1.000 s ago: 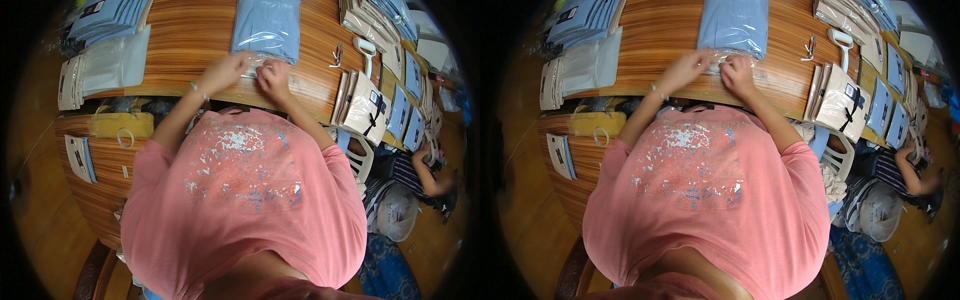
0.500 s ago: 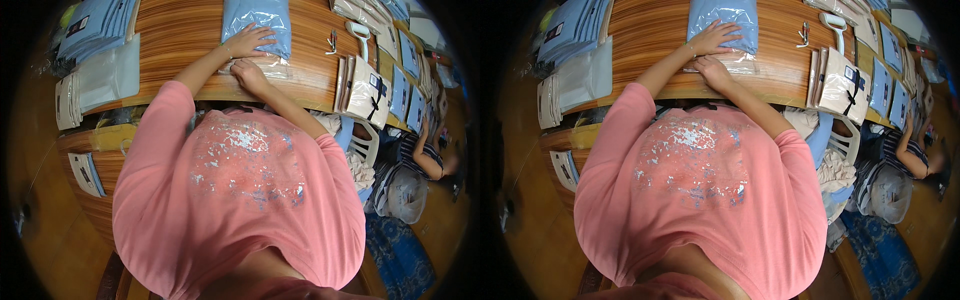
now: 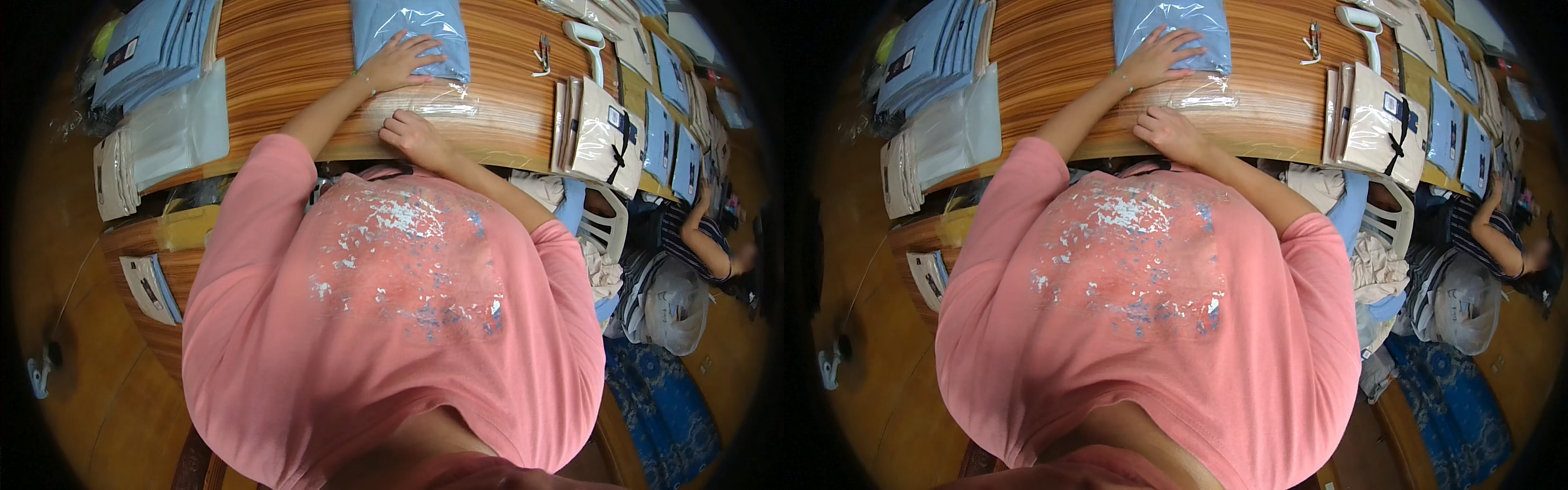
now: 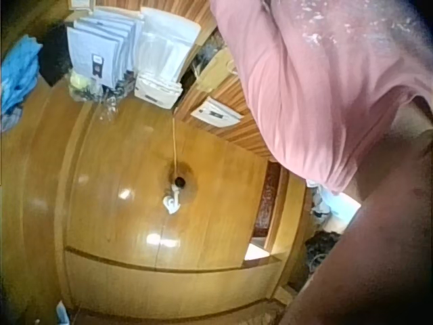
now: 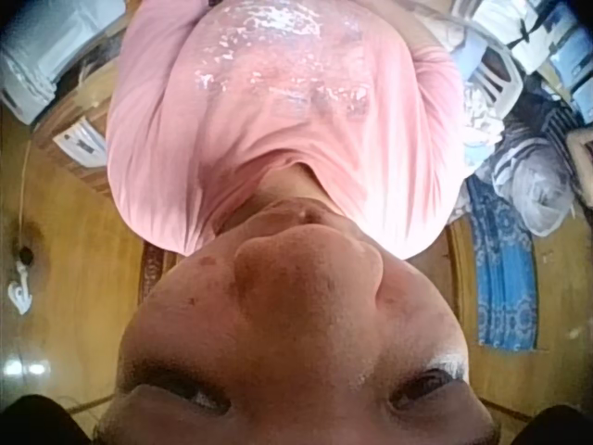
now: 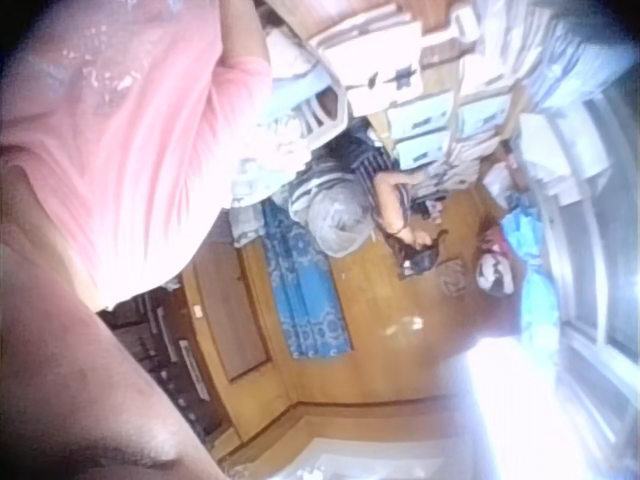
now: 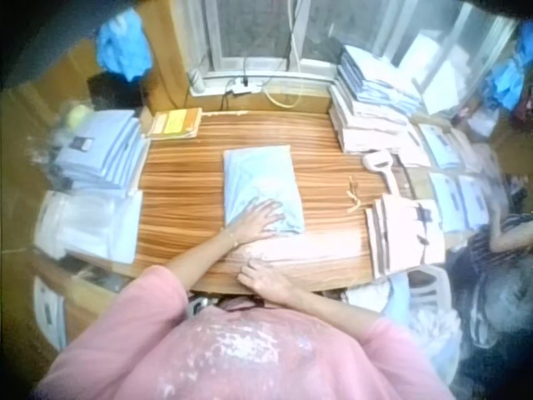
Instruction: The person folds a light-blue shirt using a cardboard template, inserts it into a plastic bag, and secures the package with a black elastic strap.
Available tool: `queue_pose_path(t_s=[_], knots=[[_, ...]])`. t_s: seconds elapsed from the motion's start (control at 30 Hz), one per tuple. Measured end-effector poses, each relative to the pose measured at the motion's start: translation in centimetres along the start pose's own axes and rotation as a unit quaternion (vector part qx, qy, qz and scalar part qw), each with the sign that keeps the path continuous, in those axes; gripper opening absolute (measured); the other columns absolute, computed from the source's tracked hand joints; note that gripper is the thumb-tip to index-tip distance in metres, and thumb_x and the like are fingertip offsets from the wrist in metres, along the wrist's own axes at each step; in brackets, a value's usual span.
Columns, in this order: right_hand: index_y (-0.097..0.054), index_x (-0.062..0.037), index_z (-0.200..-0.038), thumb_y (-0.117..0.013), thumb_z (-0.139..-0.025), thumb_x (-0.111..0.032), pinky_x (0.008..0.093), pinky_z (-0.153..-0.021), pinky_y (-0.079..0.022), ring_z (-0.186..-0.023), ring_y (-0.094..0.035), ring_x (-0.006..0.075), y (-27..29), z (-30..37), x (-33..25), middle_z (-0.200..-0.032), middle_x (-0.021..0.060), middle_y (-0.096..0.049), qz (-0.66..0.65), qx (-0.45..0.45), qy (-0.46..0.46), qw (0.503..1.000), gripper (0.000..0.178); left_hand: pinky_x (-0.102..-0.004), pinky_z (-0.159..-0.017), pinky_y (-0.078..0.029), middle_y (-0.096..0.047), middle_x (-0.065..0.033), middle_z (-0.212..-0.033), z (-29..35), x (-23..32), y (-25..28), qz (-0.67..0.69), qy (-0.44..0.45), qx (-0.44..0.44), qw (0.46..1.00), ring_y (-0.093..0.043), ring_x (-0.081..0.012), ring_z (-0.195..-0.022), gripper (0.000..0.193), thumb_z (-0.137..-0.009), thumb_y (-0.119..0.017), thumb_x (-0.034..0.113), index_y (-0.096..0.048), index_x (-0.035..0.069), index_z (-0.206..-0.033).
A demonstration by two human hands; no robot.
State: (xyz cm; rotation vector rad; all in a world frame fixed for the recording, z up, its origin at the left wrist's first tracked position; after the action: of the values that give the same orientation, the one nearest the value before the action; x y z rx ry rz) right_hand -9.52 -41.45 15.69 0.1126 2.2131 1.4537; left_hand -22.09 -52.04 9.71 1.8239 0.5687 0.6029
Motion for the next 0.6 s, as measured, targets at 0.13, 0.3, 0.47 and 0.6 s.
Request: queue_pose_path(t_s=[0.13, 0.3, 0.47, 0.6], knots=[[-0.056, -0.0069, -0.084, -0.055, -0.07, -0.011, 0.0343, -0.081, -0.042, -0.089, -0.05, 0.023, 1.4, 1.2, 0.7, -0.087, 0.0064, -0.053, -0.019, 0.011, 0.058, 0.998, 0.014, -0.0528, -0.105, -0.019, -0.032, -0.001, -0.141, 0.1, 0.0, -0.2, 0.007, 0.002, 0.008, 1.0, -0.027, -0.0194, -0.131, 0.054, -0.083, -0.05, 0.048, -0.04, 0.026, -0.132], [-0.059, -0.0064, -0.082, -0.057, -0.071, -0.008, 0.0381, -0.086, -0.038, -0.093, -0.051, 0.0256, 2.1, 3.1, 6.0, -0.087, 0.0083, -0.055, 0.044, 0.013, -0.113, 0.993, 0.012, -0.0522, -0.105, -0.018, -0.031, -0.0017, -0.141, 0.2, 0.2, 0.2, 0.003, 0.003, 0.003, 1.0, -0.027, -0.0197, -0.131, 0.056, -0.083, -0.048, 0.051, -0.04, 0.026, -0.132], [-0.058, -0.0068, -0.078, -0.056, -0.071, -0.009, 0.0341, -0.078, -0.043, -0.088, -0.054, 0.0244, 2.0, 3.7, 7.5, -0.083, 0.007, -0.057, 0.025, -0.058, -0.112, 0.992, 0.008, -0.052, -0.105, -0.018, -0.031, -0.0015, -0.141, 0.0, 0.4, 0.3, 0.003, 0.0, 0.001, 1.0, -0.026, -0.0204, -0.131, 0.059, -0.081, -0.05, 0.054, -0.04, 0.025, -0.132], [-0.055, -0.0072, -0.081, -0.053, -0.071, -0.011, 0.033, -0.074, -0.044, -0.085, -0.053, 0.0232, 3.9, 3.4, 5.9, -0.081, 0.0065, -0.053, 0.07, -0.036, -0.058, 0.995, 0.011, -0.0519, -0.105, -0.019, -0.03, -0.0012, -0.141, 0.2, 0.2, 0.0, -0.012, 0.004, -0.003, 1.0, -0.026, -0.0204, -0.131, 0.063, -0.079, -0.052, 0.055, -0.038, 0.026, -0.133]])
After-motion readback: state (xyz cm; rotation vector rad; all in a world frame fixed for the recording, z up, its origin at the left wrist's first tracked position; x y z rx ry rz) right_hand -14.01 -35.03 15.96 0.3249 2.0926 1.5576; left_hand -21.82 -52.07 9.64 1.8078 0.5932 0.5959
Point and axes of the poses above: each hand's wrist, its own z-axis away from the middle knuckle, its own y-axis out of the back of the hand, x = y × z, the point moved 2 cm from there along -z, towards the middle knuckle
